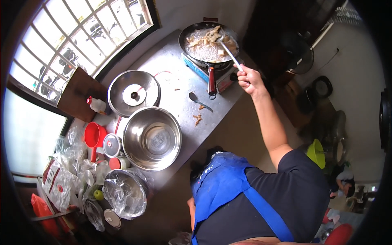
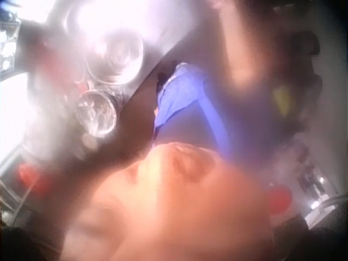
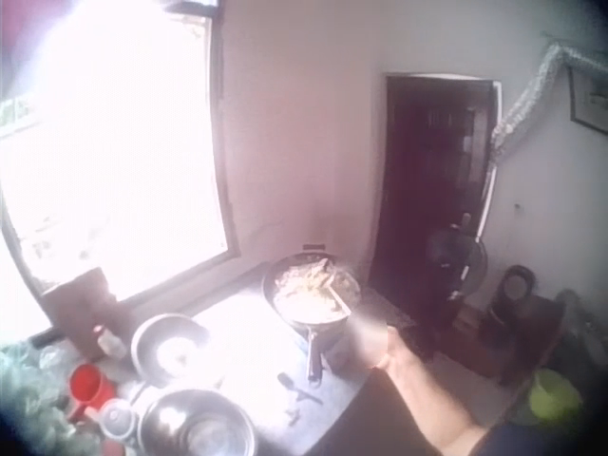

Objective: The person stirs pieces of food in a pan with a spatula while the pan sits on a portable gas stove. Then they walk across the room while holding a small object.

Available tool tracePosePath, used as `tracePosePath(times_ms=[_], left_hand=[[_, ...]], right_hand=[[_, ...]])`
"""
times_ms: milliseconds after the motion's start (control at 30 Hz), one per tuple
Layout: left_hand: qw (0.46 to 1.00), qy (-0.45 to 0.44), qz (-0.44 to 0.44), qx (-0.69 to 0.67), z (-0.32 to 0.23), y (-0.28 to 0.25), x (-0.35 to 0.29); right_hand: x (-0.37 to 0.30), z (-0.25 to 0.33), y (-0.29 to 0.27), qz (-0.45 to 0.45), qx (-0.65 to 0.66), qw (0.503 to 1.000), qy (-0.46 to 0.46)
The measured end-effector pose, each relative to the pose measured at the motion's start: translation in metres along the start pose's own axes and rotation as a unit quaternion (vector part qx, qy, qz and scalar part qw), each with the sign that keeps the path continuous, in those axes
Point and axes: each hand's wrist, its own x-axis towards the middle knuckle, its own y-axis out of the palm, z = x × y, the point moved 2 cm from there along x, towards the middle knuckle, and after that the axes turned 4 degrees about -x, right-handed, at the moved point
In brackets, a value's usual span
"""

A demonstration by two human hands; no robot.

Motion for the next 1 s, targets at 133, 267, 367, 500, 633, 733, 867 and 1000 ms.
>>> tracePosePath(times_ms=[133,267,367,500,633,733,867,1000], left_hand=[[0.999,-0.03,0.008,0.008,-0.005,-0.011,-0.006],[0.996,-0.089,0.001,0.0,-0.019,-0.026,-0.019],[0.988,-0.154,-0.012,-0.001,-0.055,-0.032,-0.047],[0.954,-0.29,-0.07,-0.001,-0.139,-0.032,-0.118],[0.925,-0.363,-0.109,0.009,-0.212,-0.014,-0.17],[0.956,-0.287,-0.06,0.018,-0.167,-0.017,-0.108],[0.997,-0.063,0.033,0.007,-0.048,-0.027,0.023],[0.998,-0.022,0.051,-0.006,-0.045,-0.003,0.042]], right_hand=[[0.002,-0.029,0.003,0.047,0.112,0.992,0.046],[-0.005,-0.041,-0.002,0.086,0.169,0.98,0.052],[-0.015,-0.043,-0.013,0.123,0.194,0.973,-0.003],[-0.041,-0.053,-0.012,0.072,0.159,0.985,-0.002],[-0.073,-0.053,-0.025,0.032,0.058,0.998,0.008],[-0.092,-0.066,-0.045,-0.116,0.068,0.991,-0.017],[-0.086,-0.12,-0.099,-0.129,0.171,0.973,0.082],[-0.092,-0.146,-0.108,-0.134,0.133,0.971,0.147]])
